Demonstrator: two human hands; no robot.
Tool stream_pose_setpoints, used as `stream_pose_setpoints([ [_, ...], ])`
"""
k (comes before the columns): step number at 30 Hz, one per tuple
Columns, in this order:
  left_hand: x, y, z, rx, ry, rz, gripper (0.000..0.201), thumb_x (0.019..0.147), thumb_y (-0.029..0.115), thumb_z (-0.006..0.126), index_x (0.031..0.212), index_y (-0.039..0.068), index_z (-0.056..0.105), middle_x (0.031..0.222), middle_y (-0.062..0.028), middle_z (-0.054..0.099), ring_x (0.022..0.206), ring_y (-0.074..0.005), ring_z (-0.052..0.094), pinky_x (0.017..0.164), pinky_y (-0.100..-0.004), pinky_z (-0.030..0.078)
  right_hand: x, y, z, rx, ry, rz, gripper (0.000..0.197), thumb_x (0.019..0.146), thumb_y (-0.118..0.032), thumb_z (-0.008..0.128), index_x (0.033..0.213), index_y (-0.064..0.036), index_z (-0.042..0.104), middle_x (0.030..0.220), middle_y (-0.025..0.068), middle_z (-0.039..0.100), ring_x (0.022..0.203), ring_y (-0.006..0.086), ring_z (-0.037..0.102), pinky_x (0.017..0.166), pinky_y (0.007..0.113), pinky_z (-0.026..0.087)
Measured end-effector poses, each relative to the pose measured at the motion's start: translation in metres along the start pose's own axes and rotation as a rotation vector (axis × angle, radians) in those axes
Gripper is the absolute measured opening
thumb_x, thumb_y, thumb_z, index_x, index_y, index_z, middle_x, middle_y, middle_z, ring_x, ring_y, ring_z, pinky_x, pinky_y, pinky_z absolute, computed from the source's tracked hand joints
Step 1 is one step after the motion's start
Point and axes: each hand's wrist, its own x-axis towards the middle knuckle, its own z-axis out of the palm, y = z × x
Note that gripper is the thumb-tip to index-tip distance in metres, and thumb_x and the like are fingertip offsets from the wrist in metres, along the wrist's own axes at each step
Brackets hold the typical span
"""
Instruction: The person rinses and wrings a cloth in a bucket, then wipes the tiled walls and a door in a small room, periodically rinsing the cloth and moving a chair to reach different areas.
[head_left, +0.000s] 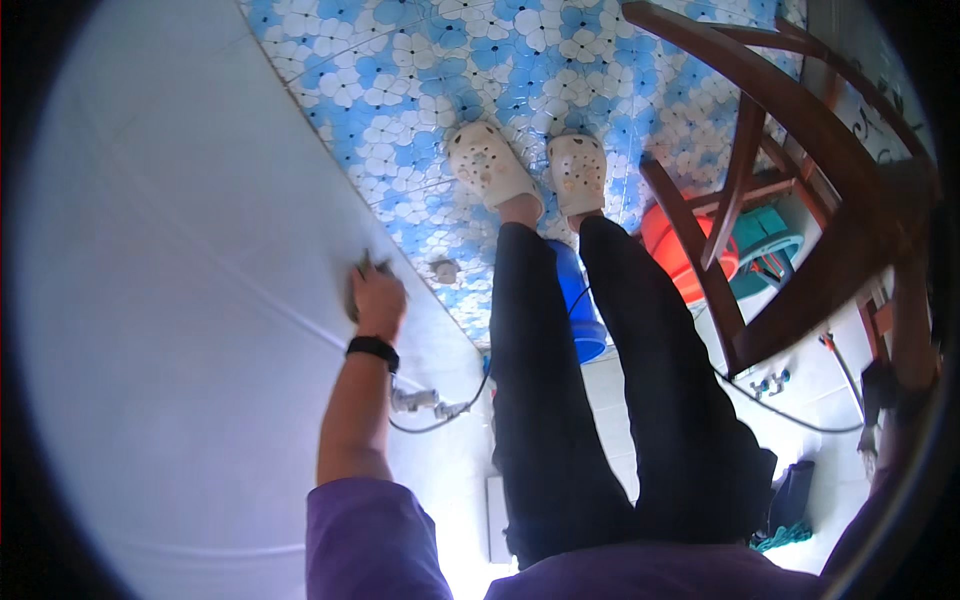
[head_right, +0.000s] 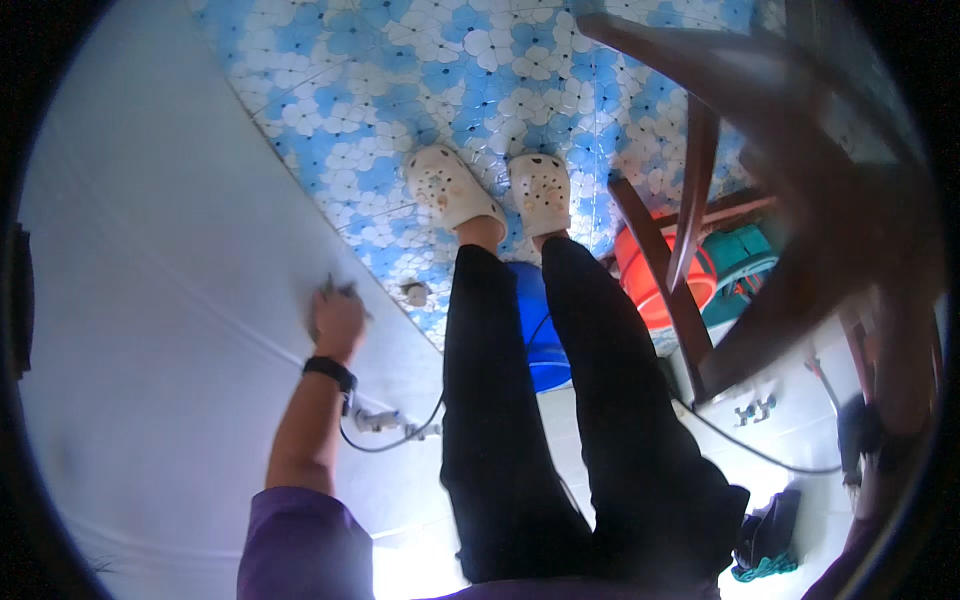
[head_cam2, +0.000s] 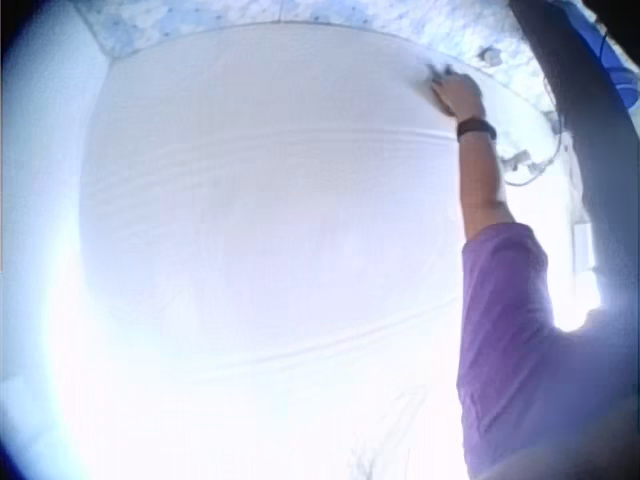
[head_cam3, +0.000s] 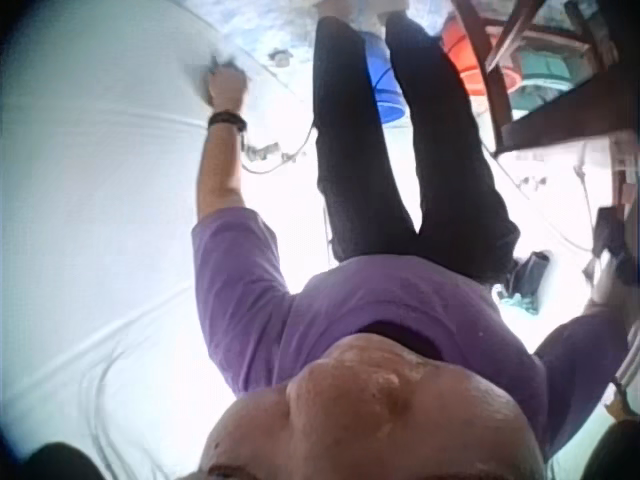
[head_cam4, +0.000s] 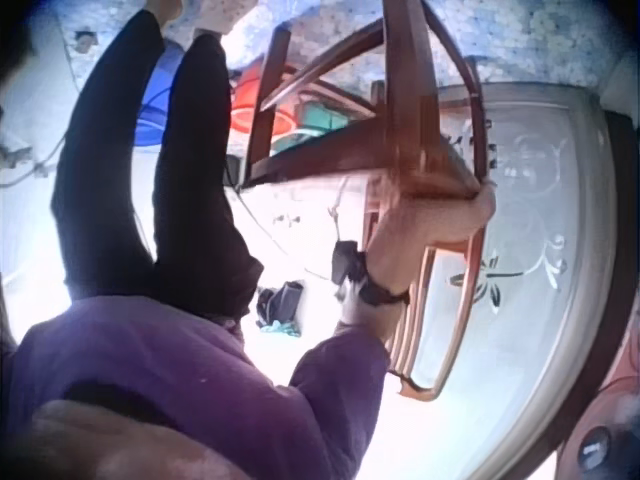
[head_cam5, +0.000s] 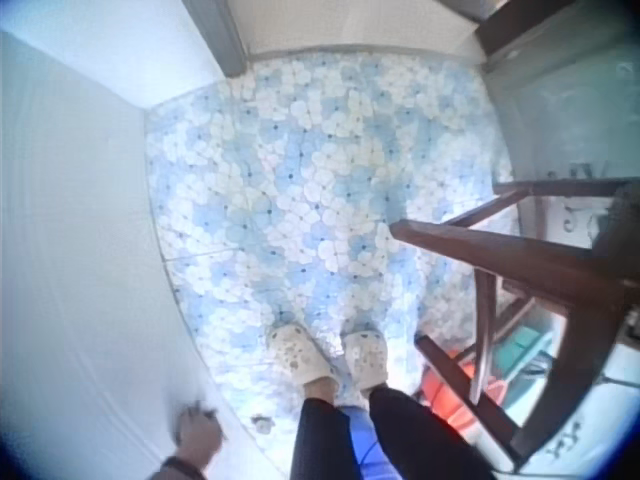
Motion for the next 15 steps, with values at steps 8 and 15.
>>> stream_pose_setpoints([
  [8,-0.057,-0.043,-0.084,-0.142,0.772,-0.233,0.027,0.083,0.019,0.042,0.101,0.007,0.059,0.122,-0.0178,0.049,0.12,-0.03,0.038,0.1,-0.0493,0.023,-0.012,0.01,-0.051,-0.044,0.249,-0.327,0.029,0.084,-0.029,0.048,0.098,-0.0051,0.057,0.088,0.007,0.059,0.082,0.0187,0.056,0.077,0.03,0.043],
  [15,-0.115,0.02,0.02,-0.038,0.064,0.092,0.029,0.079,0.024,0.049,0.098,0.006,0.062,0.095,-0.0115,0.063,0.102,-0.0288,0.052,0.097,-0.0521,0.023,0.029,0.03,-0.073,-1.025,0.429,-0.99,0.03,0.086,-0.028,0.044,0.106,-0.01,0.057,0.105,0.015,0.056,0.097,0.0266,0.052,0.089,0.029,0.037],
])
